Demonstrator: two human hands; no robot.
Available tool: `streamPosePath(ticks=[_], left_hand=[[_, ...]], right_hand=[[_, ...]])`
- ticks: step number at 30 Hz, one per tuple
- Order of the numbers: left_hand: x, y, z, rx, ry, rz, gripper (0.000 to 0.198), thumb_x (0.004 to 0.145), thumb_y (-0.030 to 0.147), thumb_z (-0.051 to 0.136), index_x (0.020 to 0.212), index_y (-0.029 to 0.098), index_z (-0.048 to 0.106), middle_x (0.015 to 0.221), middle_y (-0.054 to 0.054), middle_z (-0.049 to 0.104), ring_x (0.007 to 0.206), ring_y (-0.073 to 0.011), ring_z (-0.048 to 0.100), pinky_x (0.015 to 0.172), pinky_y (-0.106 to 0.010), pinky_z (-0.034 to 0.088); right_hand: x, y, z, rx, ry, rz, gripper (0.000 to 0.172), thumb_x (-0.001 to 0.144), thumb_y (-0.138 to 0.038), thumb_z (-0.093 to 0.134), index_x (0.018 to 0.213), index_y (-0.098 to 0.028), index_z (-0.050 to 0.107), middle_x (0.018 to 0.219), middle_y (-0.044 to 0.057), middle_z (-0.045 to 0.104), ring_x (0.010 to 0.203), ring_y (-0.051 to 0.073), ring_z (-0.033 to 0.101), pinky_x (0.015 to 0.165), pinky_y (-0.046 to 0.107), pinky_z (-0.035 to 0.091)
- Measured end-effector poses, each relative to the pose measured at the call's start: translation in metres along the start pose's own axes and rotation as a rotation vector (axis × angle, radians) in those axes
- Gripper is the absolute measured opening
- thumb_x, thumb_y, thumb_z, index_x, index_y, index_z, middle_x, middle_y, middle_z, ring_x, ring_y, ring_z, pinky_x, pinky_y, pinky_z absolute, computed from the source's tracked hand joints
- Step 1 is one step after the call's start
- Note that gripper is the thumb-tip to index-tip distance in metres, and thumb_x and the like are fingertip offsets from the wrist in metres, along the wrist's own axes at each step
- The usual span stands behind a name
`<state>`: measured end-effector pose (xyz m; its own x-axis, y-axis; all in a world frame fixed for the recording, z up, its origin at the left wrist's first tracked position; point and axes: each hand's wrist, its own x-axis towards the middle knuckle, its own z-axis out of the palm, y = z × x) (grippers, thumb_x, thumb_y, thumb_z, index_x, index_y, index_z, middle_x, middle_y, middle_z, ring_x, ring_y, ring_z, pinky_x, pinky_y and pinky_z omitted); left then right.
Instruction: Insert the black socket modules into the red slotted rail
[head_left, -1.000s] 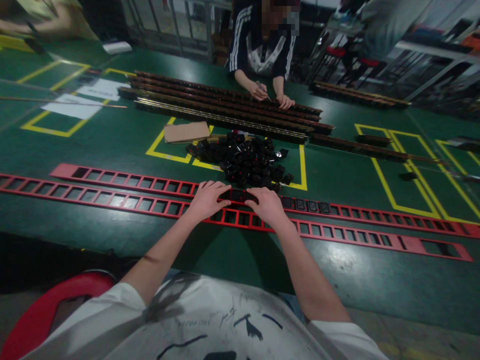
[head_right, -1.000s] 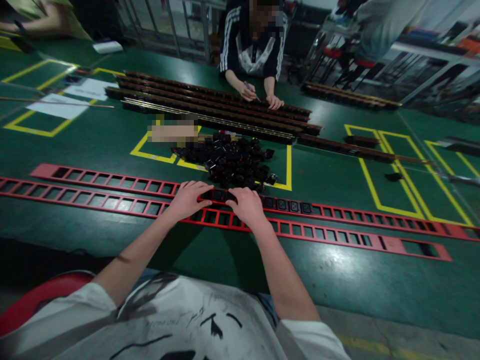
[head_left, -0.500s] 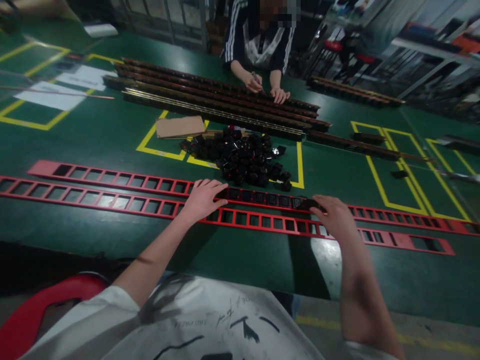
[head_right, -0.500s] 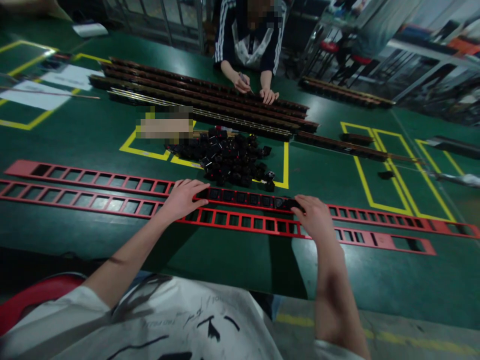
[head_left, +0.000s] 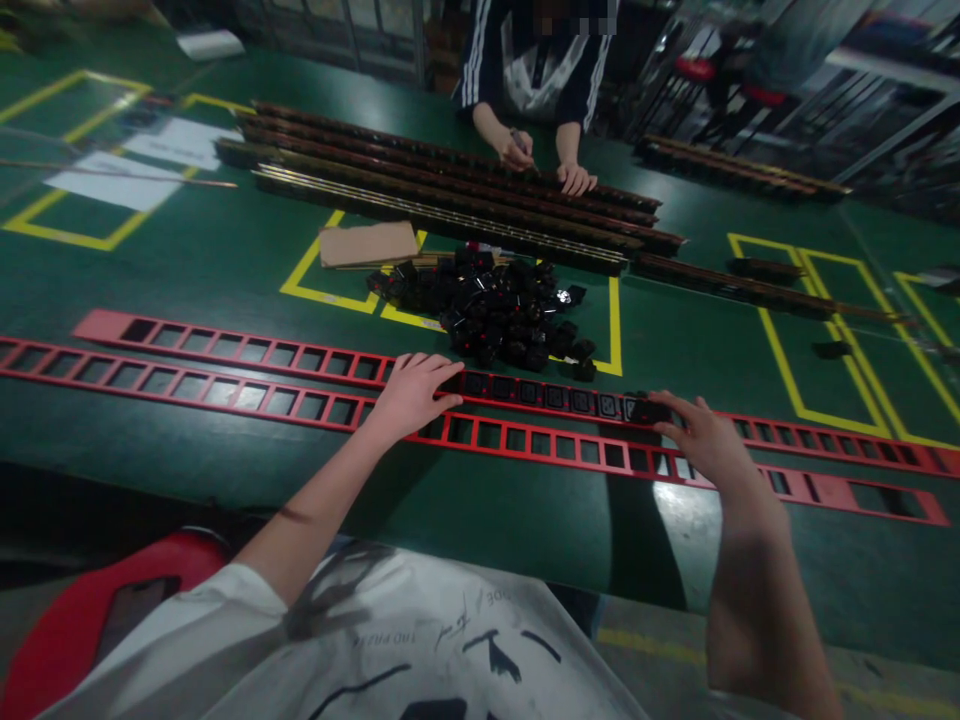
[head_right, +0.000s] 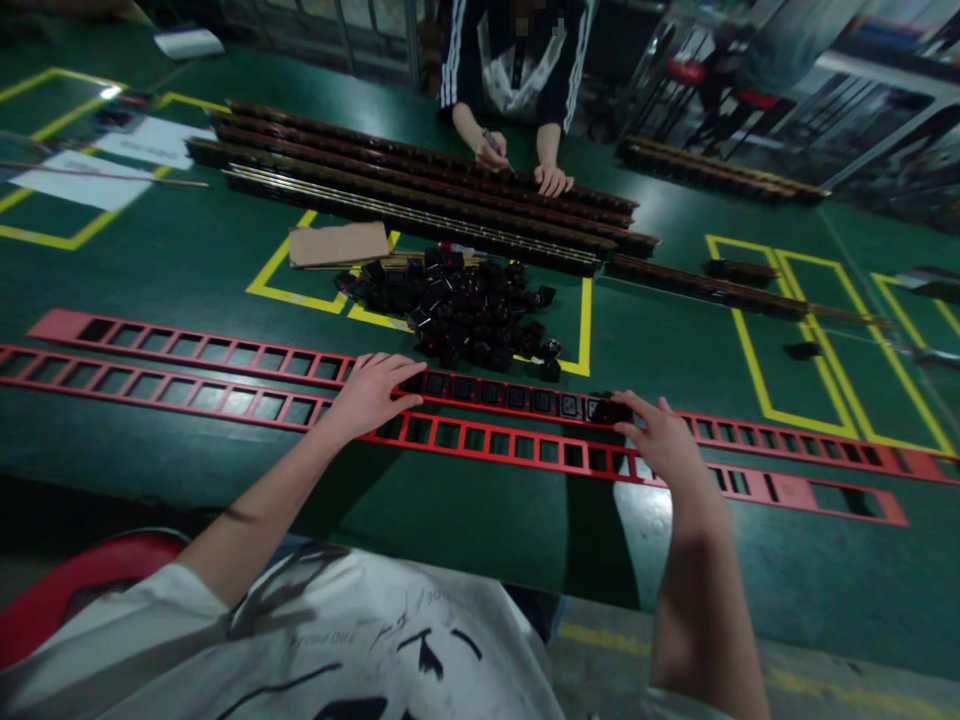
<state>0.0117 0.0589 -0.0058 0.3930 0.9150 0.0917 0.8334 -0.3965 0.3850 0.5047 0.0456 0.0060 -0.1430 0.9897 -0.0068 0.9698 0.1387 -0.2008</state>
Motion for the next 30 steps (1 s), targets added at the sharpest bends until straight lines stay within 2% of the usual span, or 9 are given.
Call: streamPosePath(ticks=[3,8,12,17,25,30], left_hand=[[0.000,0.000,0.000,0.002,0.000,-0.005,0.047,0.095,0.042,0.066,0.141,0.028,0.062,0.131,-0.005,0.068,0.118,-0.0293,0.057,0.104,-0.047,0.038],[-0.001,0.000,0.000,0.004,0.009,0.002,0.047,0.095,0.041,0.067,0.140,0.026,0.063,0.131,-0.006,0.068,0.117,-0.0295,0.057,0.105,-0.047,0.038],[-0.001,0.000,0.001,-0.010,0.019,0.006,0.046,0.095,0.041,0.066,0.139,0.028,0.063,0.131,-0.006,0.068,0.118,-0.0293,0.057,0.105,-0.047,0.038],[-0.001,0.002,-0.001,-0.024,0.013,0.001,0.048,0.094,0.041,0.067,0.140,0.026,0.063,0.131,-0.006,0.068,0.117,-0.0291,0.058,0.105,-0.048,0.039],[-0.001,0.003,-0.002,-0.032,0.000,-0.017,0.048,0.093,0.041,0.069,0.139,0.029,0.063,0.132,-0.006,0.068,0.120,-0.0286,0.058,0.104,-0.047,0.039],[-0.001,0.002,0.000,-0.001,0.020,-0.012,0.048,0.094,0.043,0.069,0.139,0.027,0.063,0.131,-0.005,0.068,0.119,-0.0288,0.057,0.104,-0.047,0.038]], right_hand=[[0.002,-0.003,0.000,0.027,-0.060,0.061,0.046,0.091,-0.037,0.057,0.134,-0.026,0.068,0.140,0.007,0.068,0.125,0.038,0.066,0.115,0.063,0.043],[0.002,-0.009,-0.007,0.020,-0.062,0.077,0.047,0.089,-0.036,0.059,0.134,-0.025,0.068,0.140,0.007,0.067,0.127,0.038,0.065,0.114,0.063,0.045],[0.004,-0.015,-0.012,0.026,-0.104,0.003,0.046,0.088,-0.036,0.061,0.132,-0.023,0.068,0.138,0.010,0.068,0.130,0.038,0.062,0.114,0.062,0.044],[0.008,-0.028,-0.001,0.119,-0.057,-0.136,0.044,0.091,-0.039,0.060,0.132,-0.026,0.068,0.137,0.007,0.069,0.135,0.034,0.059,0.121,0.062,0.037],[0.011,-0.034,0.005,0.129,0.013,-0.182,0.037,0.090,-0.038,0.062,0.124,-0.025,0.073,0.124,0.008,0.076,0.116,0.031,0.072,0.112,0.058,0.049],[0.014,-0.037,0.003,0.133,0.022,-0.194,0.041,0.091,-0.042,0.060,0.124,-0.020,0.074,0.123,0.011,0.076,0.114,0.032,0.072,0.105,0.051,0.055]])
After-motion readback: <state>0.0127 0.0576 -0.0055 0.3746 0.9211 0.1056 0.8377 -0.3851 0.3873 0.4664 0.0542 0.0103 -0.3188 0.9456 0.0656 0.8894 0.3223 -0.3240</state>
